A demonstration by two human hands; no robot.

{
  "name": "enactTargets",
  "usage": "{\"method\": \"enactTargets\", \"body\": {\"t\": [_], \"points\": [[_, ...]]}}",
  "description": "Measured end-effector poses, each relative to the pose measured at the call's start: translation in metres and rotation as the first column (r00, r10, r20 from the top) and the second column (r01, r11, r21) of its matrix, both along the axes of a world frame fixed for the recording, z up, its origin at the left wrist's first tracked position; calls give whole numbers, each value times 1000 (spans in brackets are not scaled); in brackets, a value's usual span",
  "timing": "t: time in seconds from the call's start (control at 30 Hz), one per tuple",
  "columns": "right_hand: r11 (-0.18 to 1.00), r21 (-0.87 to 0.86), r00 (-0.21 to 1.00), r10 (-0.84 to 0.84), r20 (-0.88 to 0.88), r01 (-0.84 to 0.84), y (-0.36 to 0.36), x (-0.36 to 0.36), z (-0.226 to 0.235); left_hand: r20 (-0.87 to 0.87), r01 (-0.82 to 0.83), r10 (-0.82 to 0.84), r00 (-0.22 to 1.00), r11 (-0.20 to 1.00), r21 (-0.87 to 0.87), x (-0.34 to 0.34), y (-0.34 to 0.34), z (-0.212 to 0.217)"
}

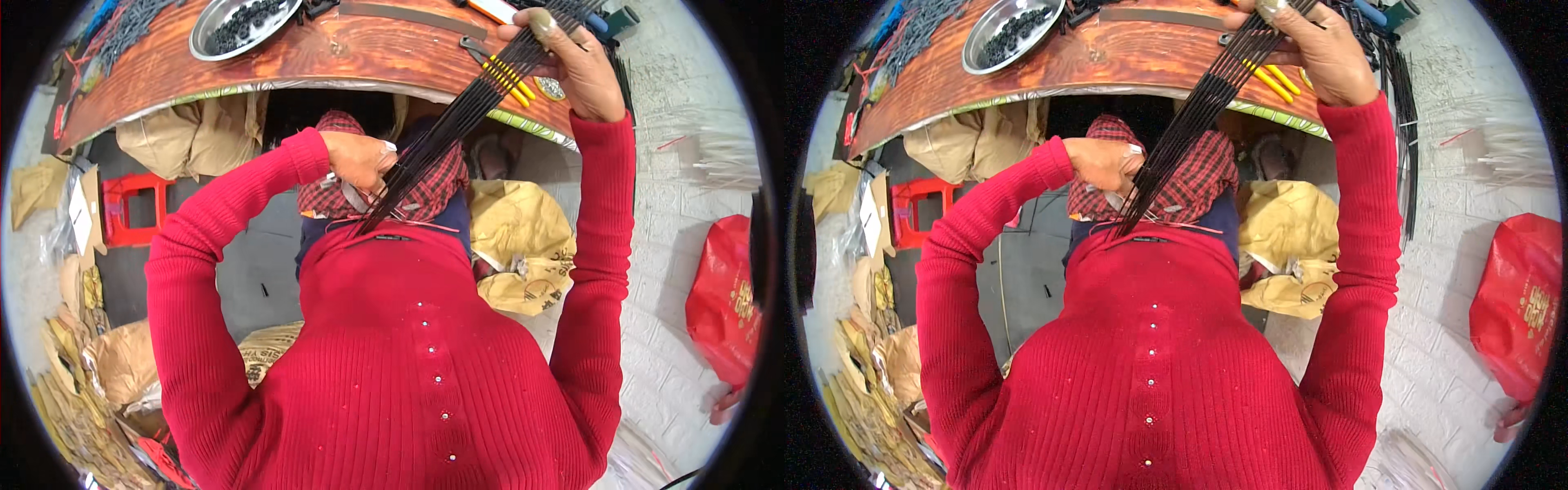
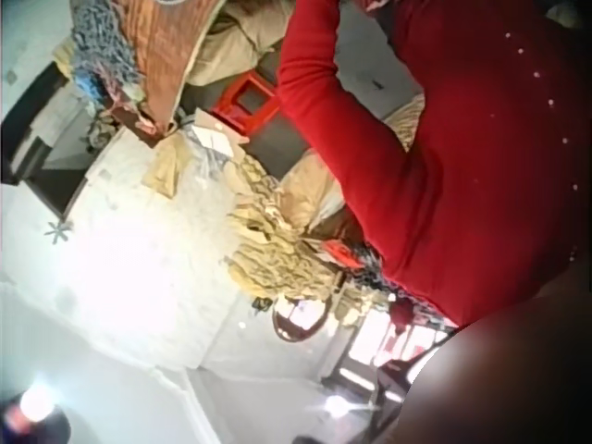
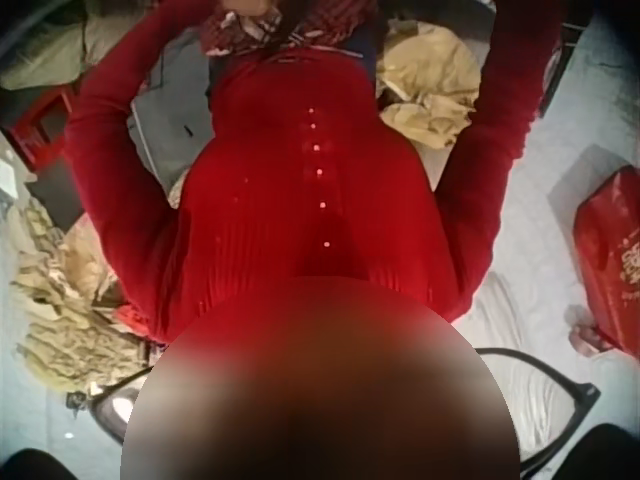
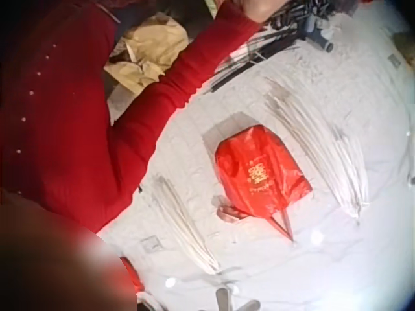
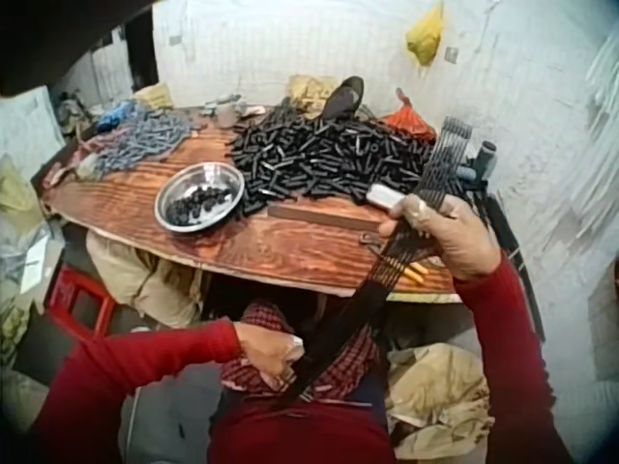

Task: Assembling bundles of black rods by fitting plastic connectors onto the ends.

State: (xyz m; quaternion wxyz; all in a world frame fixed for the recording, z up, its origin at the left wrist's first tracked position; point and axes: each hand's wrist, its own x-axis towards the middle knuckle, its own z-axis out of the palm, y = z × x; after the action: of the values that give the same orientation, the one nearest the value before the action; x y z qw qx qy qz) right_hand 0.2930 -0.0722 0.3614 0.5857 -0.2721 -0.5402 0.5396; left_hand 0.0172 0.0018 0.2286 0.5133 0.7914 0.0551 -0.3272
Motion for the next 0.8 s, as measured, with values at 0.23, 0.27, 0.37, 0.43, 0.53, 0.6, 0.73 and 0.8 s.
{"method": "enactTargets", "body": {"t": [0.23,0.27,0.37,0.43,0.53,0.6,0.73,0.8], "points": [[823,-271,818,-345,460,499,-12,-5,13,-30,43,-47,998,990,-138,-2,-1,-1],[845,-256,807,-293,513,470,-8,6,4,-30,18,-28,999,952,-306,-6,0,-16],[888,-250,822,-206,532,385,4,20,-8,-24,87,-110,994,882,-464,-5,14,-35],[880,-264,818,-207,537,396,11,19,-7,54,82,-61,997,773,-629,-4,16,-43],[823,-304,806,-276,524,479,16,-3,5,52,213,-211,976,879,-426,8,30,-33],[789,-317,799,-333,501,527,21,0,10,-16,378,-382,924,919,-115,16,33,-29],[887,-181,767,-246,593,425,32,11,-9,376,69,-66,924,998,5,-10,7,1],[889,-67,719,-319,617,452,39,7,-28,384,-28,57,922,996,-82,-22,-2,-61]]}}
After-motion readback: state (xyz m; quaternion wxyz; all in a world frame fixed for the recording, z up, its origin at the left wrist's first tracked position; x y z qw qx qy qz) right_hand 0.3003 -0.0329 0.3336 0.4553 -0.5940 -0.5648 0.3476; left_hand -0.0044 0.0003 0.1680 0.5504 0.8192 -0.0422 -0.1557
